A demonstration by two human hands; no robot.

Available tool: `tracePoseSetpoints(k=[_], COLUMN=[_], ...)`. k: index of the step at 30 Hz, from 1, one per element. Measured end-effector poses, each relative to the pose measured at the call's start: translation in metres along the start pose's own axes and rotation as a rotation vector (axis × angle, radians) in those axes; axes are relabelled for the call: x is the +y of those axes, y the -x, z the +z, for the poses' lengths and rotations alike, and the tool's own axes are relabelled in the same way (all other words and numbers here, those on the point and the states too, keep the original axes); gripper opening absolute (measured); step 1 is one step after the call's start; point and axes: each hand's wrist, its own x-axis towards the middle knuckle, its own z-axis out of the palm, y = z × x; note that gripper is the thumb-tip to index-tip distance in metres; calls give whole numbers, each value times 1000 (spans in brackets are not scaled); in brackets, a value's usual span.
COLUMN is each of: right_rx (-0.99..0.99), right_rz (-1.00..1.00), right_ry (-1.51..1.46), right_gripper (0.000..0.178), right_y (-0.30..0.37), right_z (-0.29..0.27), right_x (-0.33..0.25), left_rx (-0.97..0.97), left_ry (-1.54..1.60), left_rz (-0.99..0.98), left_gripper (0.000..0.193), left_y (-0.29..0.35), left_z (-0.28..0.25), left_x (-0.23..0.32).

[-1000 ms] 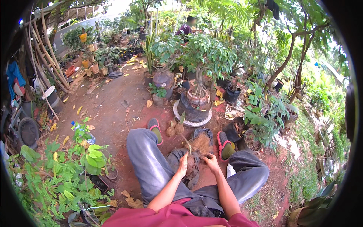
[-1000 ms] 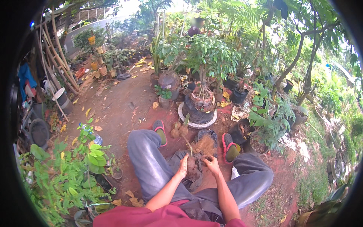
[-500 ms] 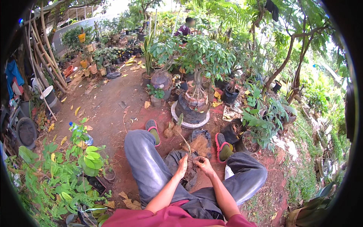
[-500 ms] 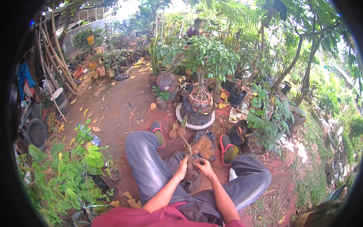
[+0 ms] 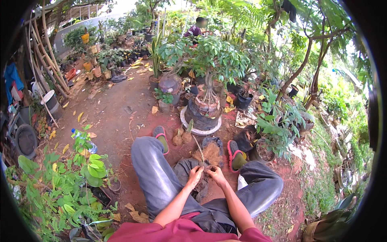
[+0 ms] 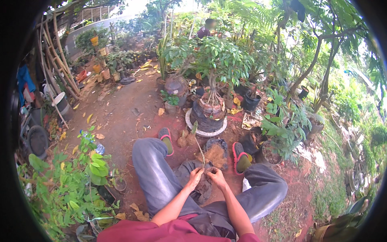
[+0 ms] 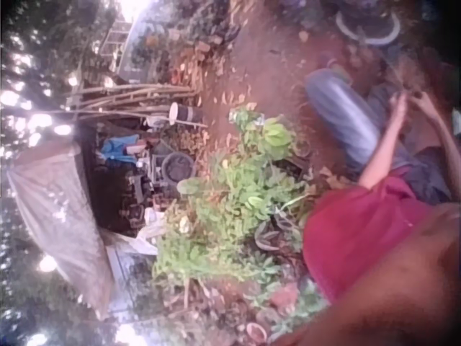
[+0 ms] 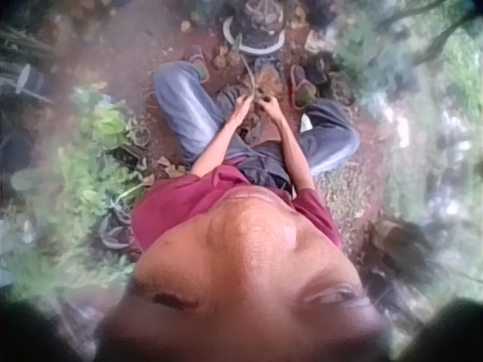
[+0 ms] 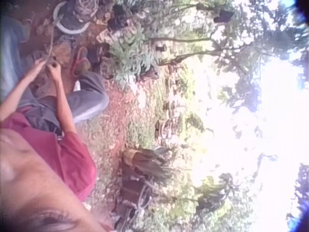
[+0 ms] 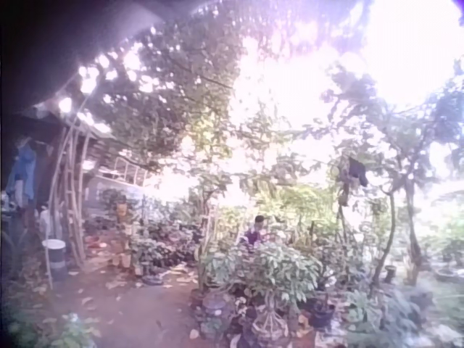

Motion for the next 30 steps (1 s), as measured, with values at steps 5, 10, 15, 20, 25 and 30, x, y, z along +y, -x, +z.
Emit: tracePoseSetpoints(k=[5,10,15,20,25,30], right_rx=[-29,-40,-61,-206,-204,0], right_rz=[82,136,312,321,306,262], right_ry=[-105,-74,-123,-406,-469,-361], right_gripper=[18,24,31,31,28,27], right_y=[-5,-6,-7,-7,-8,-7], right_z=[-9,-14,-12,-12,-15,-18], right_x=[5,3,5,11,11,7], left_rx=[-42,-92,-76,-38,-4,205], left_ry=[147,209,119,242,176,10], left_rz=[-77,-92,-106,-102,-63,-64], left_gripper=[23,19,18,15,16,27], left_y=[3,2,3,0,-7,-7], left_z=[-2,-6,-12,-7,-2,-10], left_x=[6,5,8,4,-1,1])
